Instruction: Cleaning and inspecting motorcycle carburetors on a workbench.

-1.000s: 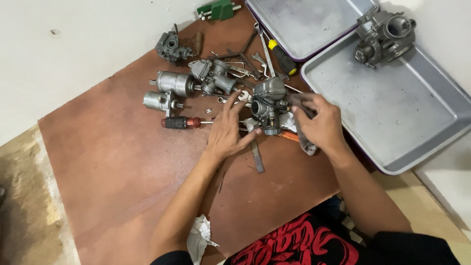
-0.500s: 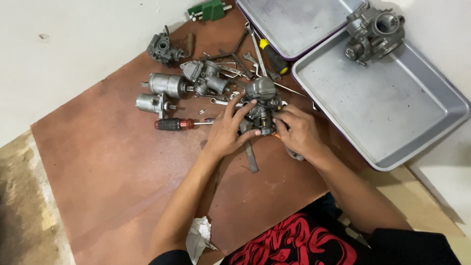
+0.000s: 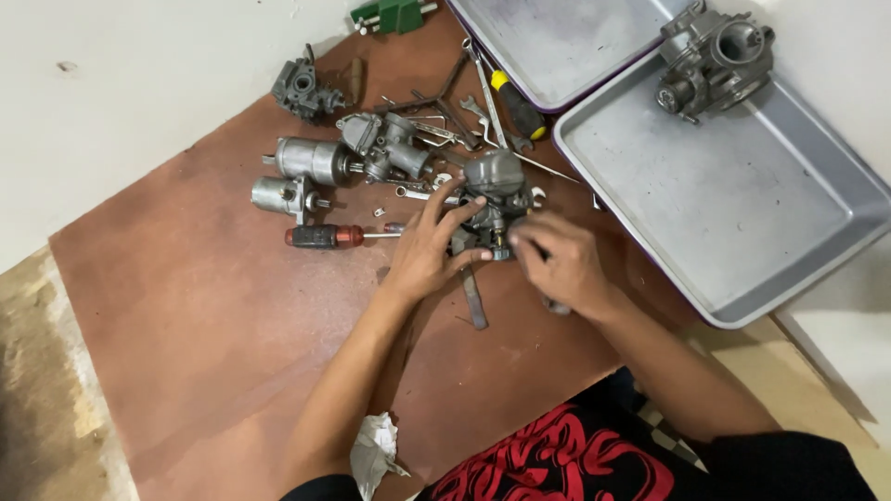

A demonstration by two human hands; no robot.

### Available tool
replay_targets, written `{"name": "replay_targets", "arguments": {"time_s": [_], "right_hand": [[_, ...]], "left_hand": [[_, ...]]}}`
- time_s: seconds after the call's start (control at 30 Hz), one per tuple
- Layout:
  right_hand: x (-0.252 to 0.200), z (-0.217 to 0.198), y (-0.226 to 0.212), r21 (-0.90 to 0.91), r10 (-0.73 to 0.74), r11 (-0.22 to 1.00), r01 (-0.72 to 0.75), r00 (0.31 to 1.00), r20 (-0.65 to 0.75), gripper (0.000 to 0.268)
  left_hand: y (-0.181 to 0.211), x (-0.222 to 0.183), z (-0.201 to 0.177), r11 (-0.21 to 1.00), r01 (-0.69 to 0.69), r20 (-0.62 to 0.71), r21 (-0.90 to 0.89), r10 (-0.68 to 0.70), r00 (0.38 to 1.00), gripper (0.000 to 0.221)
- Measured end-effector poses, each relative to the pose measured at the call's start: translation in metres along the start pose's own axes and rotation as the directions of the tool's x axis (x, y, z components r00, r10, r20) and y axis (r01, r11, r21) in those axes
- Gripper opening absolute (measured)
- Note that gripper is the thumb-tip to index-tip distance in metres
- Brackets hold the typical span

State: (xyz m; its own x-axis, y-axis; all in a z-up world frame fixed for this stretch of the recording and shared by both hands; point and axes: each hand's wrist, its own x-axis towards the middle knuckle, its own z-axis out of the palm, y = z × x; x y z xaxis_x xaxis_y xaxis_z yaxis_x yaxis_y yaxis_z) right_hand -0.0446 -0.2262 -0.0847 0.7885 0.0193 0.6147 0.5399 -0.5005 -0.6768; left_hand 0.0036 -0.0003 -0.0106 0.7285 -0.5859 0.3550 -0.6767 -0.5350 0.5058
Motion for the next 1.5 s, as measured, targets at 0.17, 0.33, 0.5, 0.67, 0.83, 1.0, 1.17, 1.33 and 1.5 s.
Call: {"name": "replay_targets", "arguments": {"time_s": [0.17,0.33,0.5,0.67,0.83,1.0,1.17,1.33,1.5], "right_hand": [[0.002,-0.004,-0.009,-0.046,-0.056,0.997,0.058,0.997,0.055,0.013],[0.012,-0.007,-0.015,-0.061,0.018,0.998,-0.019,1.000,-0.021,0.012],[0.000,0.007,0.008,-0.074,-0.020,0.997,0.018,0.999,-0.036,0.012],[0.003,0.000,-0.009,-0.037,-0.052,0.998,0.053,0.999,0.011,0.010],[0.017,-0.008,-0.018,-0.032,-0.046,0.998,0.046,0.999,-0.010,0.012],[0.016,-0.005,-0.017,-0.033,-0.064,0.997,0.064,0.998,0.016,0.011],[0.019,-0.014,-0.024,-0.008,-0.030,0.999,0.031,0.998,0.050,0.012],[0.031,-0.017,-0.026,0.009,0.002,1.000,-0.002,1.000,0.001,0.012],[0.020,-0.027,-0.009,0.089,0.041,0.995,-0.048,0.996,0.075,0.011]], "left_hand": [[0.002,0.001,0.000,1.000,0.015,-0.004,-0.018,-0.015,1.000,0.073],[0.007,0.001,-0.001,0.999,0.027,-0.022,-0.028,-0.028,0.999,0.072],[0.006,0.001,0.001,1.000,0.017,-0.038,-0.025,-0.018,0.999,0.070],[0.005,0.002,0.000,1.000,0.019,-0.034,-0.021,-0.020,0.999,0.070],[0.011,0.002,-0.001,0.999,0.041,-0.032,-0.028,-0.042,0.999,0.072],[0.010,0.002,-0.002,0.998,0.064,-0.015,-0.010,-0.064,0.998,0.072],[0.013,0.002,-0.001,0.996,0.087,-0.007,-0.009,-0.087,0.996,0.072],[0.014,0.004,-0.001,0.994,0.106,-0.007,-0.007,-0.106,0.994,0.072],[0.011,0.005,0.001,0.996,0.087,-0.021,-0.027,-0.087,0.996,0.074]]}}
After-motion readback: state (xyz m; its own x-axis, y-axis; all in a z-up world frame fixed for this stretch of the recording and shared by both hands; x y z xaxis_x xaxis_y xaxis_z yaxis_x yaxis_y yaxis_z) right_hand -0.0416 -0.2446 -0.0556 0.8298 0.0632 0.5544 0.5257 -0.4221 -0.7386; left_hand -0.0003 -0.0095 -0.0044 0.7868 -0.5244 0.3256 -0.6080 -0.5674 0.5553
